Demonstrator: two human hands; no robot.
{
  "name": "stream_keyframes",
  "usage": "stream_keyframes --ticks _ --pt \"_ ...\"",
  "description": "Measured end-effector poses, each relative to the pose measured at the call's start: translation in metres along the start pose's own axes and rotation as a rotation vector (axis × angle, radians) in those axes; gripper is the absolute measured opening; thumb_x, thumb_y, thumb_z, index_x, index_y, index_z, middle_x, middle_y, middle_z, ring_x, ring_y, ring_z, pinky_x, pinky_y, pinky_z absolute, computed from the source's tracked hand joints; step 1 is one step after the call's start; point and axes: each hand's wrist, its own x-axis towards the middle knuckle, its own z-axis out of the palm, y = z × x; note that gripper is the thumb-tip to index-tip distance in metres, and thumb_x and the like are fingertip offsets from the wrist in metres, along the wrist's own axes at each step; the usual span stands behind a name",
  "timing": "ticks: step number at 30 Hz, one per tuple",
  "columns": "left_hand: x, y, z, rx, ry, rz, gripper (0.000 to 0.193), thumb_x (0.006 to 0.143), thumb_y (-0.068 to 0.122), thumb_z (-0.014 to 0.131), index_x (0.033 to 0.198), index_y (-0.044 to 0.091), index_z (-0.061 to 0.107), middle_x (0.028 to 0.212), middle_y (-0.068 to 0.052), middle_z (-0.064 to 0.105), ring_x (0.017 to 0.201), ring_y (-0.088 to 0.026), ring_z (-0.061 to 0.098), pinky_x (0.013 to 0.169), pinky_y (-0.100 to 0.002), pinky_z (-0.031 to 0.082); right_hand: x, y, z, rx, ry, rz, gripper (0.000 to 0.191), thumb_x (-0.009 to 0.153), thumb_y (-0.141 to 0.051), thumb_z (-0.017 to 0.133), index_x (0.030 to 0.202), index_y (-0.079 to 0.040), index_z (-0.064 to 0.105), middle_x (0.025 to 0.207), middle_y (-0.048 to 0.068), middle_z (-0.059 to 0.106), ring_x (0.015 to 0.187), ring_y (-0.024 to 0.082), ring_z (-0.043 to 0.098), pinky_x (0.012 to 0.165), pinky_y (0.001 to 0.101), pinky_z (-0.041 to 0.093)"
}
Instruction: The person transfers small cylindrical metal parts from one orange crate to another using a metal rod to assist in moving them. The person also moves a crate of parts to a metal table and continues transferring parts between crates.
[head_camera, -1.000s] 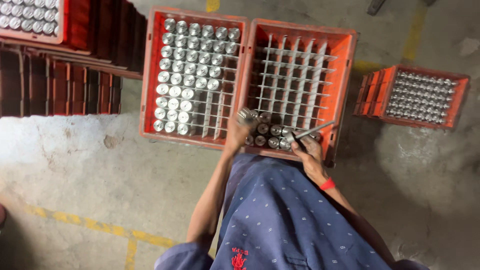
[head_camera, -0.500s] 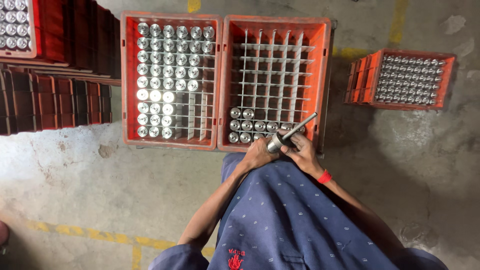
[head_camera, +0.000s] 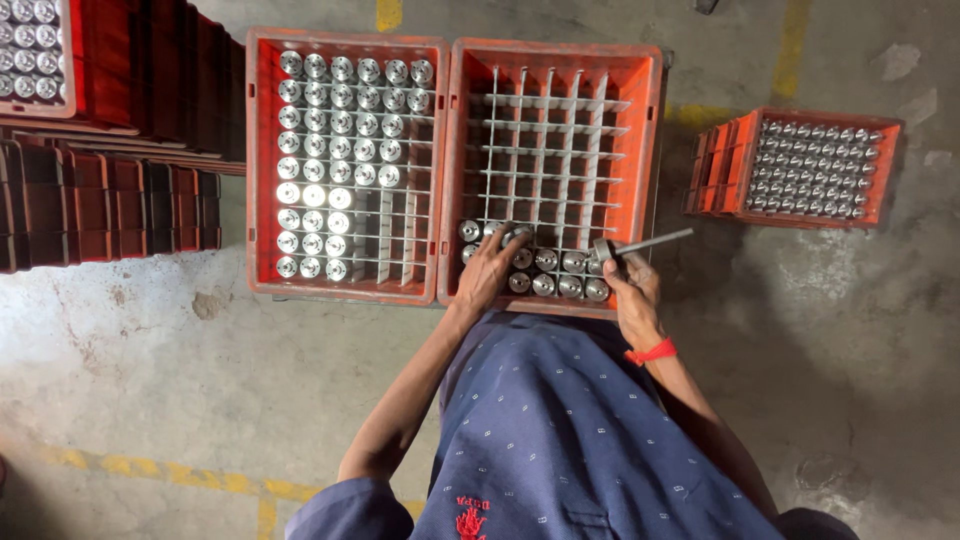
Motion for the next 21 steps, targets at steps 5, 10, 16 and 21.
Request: stream_keyframes --ticks 5,10,16,21 --pt "-0.001 -0.036 -0.028 -0.188 0.087 -0.244 0.043 0.085 -0.006 0.063 0.124 0.012 0.069 0.107 -0.015 0.073 0.098 -0.036 0.07 0.084 -0.043 0.056 -0.016 0.016 0.003 -0.021 -0.045 0.008 0.032 0.103 -0.004 0.073 0.13 0.009 0.061 0.118 0.007 0.064 0.109 0.014 0.057 0.098 0.0286 0.045" --pt "0.02 -0.117 -0.087 0.289 0.186 -0.618 0.035 0.096 0.002 0.069 0.131 0.008 0.068 0.126 -0.018 0.064 0.111 -0.032 0.061 0.084 -0.043 0.053 -0.025 0.018 0.009 0.028 -0.039 0.07 0.049 0.094 -0.002 0.069 0.14 0.004 0.056 0.135 0.008 0.062 0.123 0.014 0.056 0.107 0.0278 0.042" --pt "0.041 -0.147 -0.101 0.394 0.26 -0.449 0.057 0.075 0.04 0.087 0.122 0.013 0.072 0.138 -0.02 0.051 0.128 -0.038 0.048 0.102 -0.051 0.044 -0.02 0.02 0.029 -0.018 -0.09 0.041 0.048 0.095 -0.003 0.069 0.14 0.007 0.055 0.138 0.012 0.063 0.129 0.017 0.056 0.111 0.0303 0.042" --pt "0.031 -0.141 -0.128 0.196 0.303 -0.316 0.052 0.077 0.04 0.09 0.117 0.011 0.073 0.132 -0.017 0.059 0.13 -0.034 0.051 0.108 -0.051 0.046 -0.027 0.018 0.027 -0.116 -0.116 0.043 0.049 0.096 -0.008 0.068 0.141 0.007 0.055 0.14 0.014 0.063 0.13 0.018 0.056 0.113 0.0298 0.041"
